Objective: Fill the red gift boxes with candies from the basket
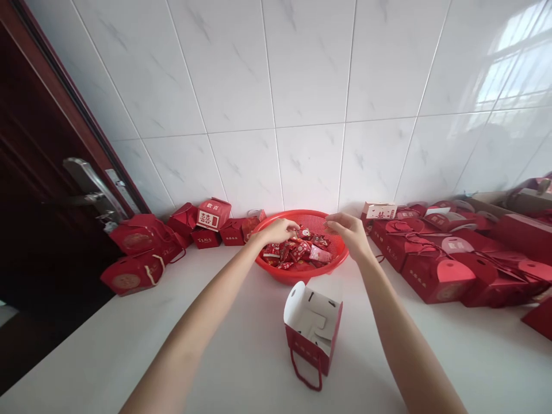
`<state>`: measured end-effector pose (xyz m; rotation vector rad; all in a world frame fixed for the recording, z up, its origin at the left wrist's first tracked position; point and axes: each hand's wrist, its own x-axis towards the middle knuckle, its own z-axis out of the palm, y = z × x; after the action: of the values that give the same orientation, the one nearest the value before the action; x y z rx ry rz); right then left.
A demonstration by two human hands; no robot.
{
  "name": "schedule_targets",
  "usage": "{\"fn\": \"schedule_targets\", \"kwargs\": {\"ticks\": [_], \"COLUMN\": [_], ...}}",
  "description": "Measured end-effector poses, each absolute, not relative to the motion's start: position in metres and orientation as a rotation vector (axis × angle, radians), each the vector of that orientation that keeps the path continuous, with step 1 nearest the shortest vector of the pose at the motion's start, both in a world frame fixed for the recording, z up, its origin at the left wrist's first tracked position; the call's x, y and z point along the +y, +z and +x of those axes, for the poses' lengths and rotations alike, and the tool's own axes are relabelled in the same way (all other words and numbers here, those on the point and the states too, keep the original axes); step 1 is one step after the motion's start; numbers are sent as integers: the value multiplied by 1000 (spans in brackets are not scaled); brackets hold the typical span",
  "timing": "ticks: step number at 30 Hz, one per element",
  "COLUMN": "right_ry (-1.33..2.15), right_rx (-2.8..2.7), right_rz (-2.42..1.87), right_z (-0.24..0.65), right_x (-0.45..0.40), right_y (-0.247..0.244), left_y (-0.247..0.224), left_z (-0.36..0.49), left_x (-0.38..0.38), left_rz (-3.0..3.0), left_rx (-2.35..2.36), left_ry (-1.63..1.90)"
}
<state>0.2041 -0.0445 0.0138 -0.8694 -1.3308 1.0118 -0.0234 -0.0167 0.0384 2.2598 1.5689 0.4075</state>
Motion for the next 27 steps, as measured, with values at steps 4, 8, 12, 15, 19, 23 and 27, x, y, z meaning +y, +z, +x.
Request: {"fn": "schedule_targets", "kwargs": {"ticks": [4, 8, 12, 15, 19, 23, 27], "right_ry": [994, 960, 931, 915, 906, 865, 774], "right_rx": [-1298, -1322, -1398, -1486, -1669, -1879, -2074], "right_rz": [-925, -971, -1006, -1031, -1080, -1185, -1324], "right_z": [195, 194, 194, 194, 195, 193, 190], "right_x": [-32, -24, -21, -21, -22, -22, -26], "right_y": [-7, -18, -21, -21, -21, -21, -17], "left_y": [18, 12, 12, 13, 13, 10, 4], "left_z": [-13, -8, -6, -5, -7, -10, -13], "left_x": [5, 7, -3, -11, -17, -18, -17], "left_rz": [2270, 2269, 2289, 2308, 2325, 2297, 2232], "left_rx": [1555, 1509, 1413, 1420, 1497, 1516, 1489], "left_ry": [341, 232, 89, 77, 164, 323, 526]}}
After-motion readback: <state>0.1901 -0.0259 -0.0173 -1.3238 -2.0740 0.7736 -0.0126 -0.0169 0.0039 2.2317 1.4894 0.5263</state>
